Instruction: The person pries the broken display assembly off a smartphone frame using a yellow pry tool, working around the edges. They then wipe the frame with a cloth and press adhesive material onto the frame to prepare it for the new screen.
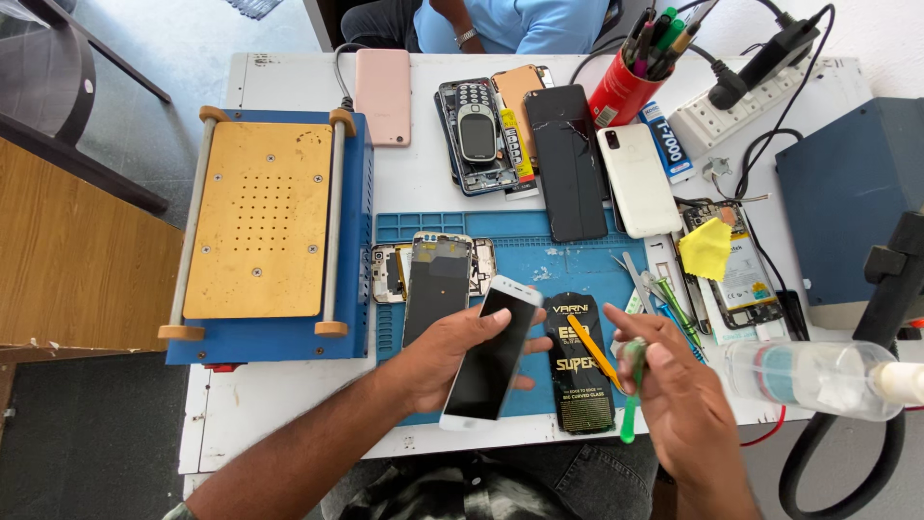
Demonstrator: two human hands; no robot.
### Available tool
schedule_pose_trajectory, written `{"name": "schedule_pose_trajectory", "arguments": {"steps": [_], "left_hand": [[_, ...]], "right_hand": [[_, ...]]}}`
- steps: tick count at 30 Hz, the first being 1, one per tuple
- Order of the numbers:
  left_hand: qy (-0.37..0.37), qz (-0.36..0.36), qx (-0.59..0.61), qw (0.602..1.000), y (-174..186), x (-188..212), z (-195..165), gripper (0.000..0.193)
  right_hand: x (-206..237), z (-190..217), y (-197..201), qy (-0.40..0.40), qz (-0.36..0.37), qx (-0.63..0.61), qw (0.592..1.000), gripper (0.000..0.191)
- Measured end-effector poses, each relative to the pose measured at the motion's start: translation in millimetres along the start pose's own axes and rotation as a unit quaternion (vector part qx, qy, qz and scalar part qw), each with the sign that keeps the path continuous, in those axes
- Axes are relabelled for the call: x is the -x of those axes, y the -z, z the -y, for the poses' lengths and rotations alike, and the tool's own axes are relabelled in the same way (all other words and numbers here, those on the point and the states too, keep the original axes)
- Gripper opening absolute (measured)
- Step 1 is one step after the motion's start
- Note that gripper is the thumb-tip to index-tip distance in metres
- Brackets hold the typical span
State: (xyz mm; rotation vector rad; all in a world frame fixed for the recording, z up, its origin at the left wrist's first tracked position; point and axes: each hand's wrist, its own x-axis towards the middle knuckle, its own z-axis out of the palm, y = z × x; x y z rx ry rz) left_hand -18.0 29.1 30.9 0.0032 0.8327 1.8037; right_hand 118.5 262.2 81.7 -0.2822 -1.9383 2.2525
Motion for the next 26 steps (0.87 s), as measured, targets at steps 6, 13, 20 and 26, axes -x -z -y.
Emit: {"name": "schedule_pose_trajectory", "arguments": {"steps": [6, 13, 20, 26], "left_hand": [[-0.068, 0.045, -0.018, 0.997, -3, 6, 4, 0.049], [-0.16, 0.079, -0.12, 0.977, -6, 11, 11, 0.045], [-0.144, 0.009, -0.293, 0.945, -4, 15, 11, 0.037], [-0.192, -0.002, -0.312, 0.931, -9, 20, 6, 0.037]], "right_hand": [[-9, 14, -39, 0.109, -0.064, 0.373, 0.919, 0.034], [-24, 8, -61, 0.3, -0.054, 0.403, 0.863, 0.019], [-34, 0, -76, 0.338, -0.026, 0.403, 0.85, 0.026], [-33, -6, -72, 0.347, -0.035, 0.419, 0.838, 0.03]]}}
